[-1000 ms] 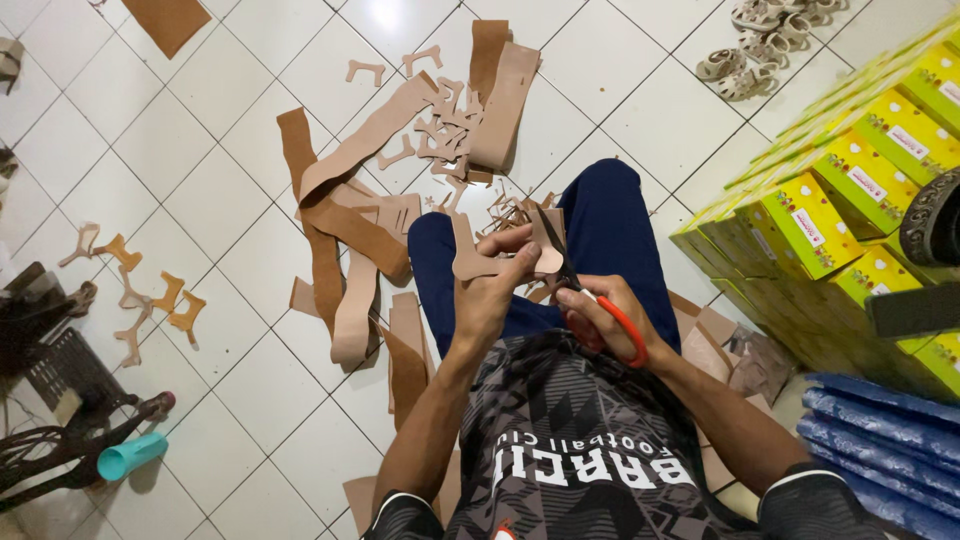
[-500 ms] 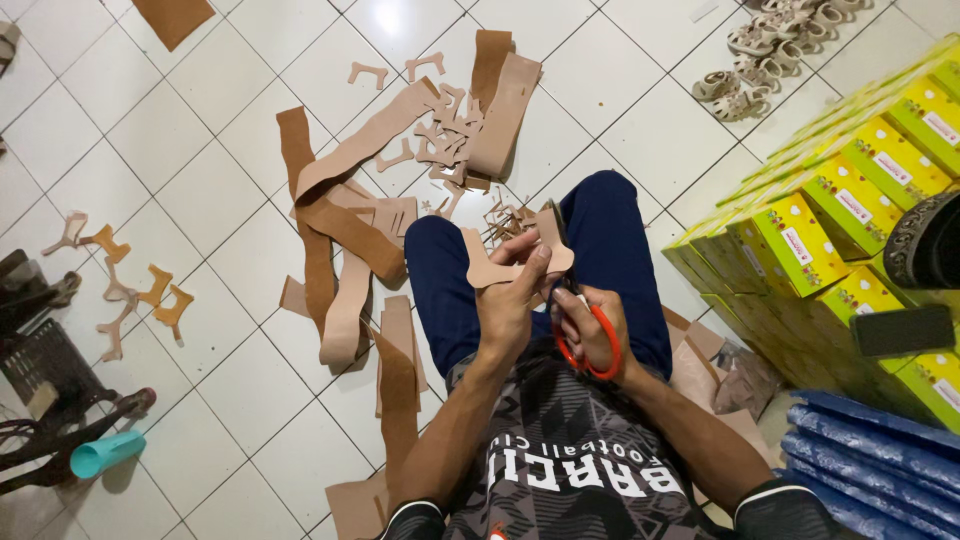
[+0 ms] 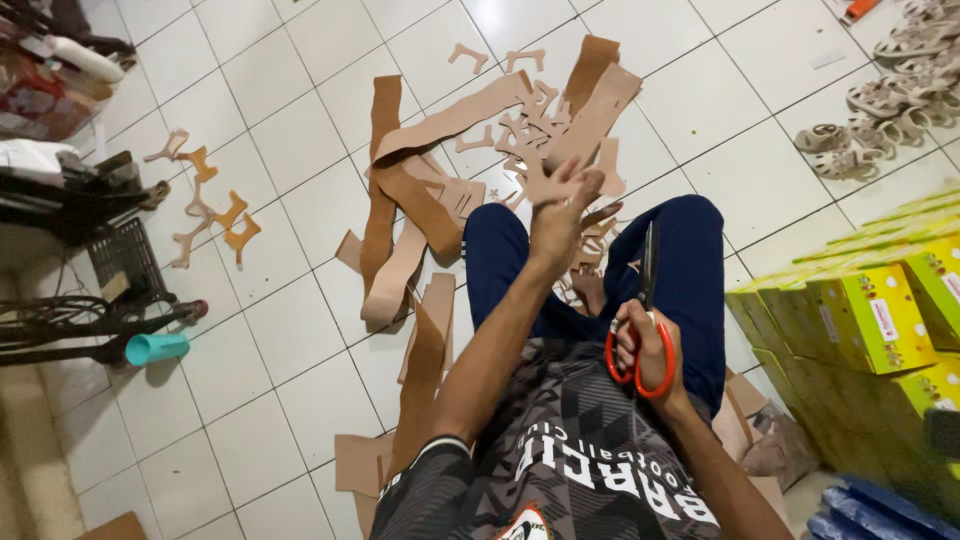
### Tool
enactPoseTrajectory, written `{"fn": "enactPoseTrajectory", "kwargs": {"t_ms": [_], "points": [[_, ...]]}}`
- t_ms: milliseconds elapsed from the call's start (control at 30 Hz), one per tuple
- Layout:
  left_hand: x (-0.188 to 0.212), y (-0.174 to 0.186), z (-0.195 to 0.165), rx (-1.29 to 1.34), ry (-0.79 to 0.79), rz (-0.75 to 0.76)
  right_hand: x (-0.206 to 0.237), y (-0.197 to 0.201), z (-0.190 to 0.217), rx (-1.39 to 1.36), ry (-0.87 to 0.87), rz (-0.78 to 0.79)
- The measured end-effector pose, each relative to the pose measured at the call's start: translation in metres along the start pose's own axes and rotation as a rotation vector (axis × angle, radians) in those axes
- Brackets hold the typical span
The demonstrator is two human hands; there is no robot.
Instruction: The person sits on the floor and uses red-handled scissors to cut a tan flexible sheet into small shapes. They repeatedly trim edges and separate cut pieces, which accumulate on the floor around them.
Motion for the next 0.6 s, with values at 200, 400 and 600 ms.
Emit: {"fn": "enactPoseTrajectory", "kwargs": {"t_ms": [200, 400, 600], "points": [[-0.001, 0.045, 0.051, -0.308, 0.270, 0.024, -0.001, 0.001, -0.006, 0.033, -0.022, -0.033], [0.030, 0.056, 0.055, -0.325, 0.112, -0.010, -0.002, 0.001, -0.017, 0.062, -0.044, -0.006], [0.059, 0.102, 0.059, -0.268, 0.021, -0.155, -0.007, -0.004, -0.025, 0.087, -0.107, 0.056]]}}
Point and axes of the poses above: each hand's wrist, its own x-axis away from the middle knuckle, its own y-axis out of the back of the hand, z = x × y, the point moved 2 cm from there along -x, towards the middle knuckle, and after that the axes turned 6 degrees about -z, right-handed, at the moved point
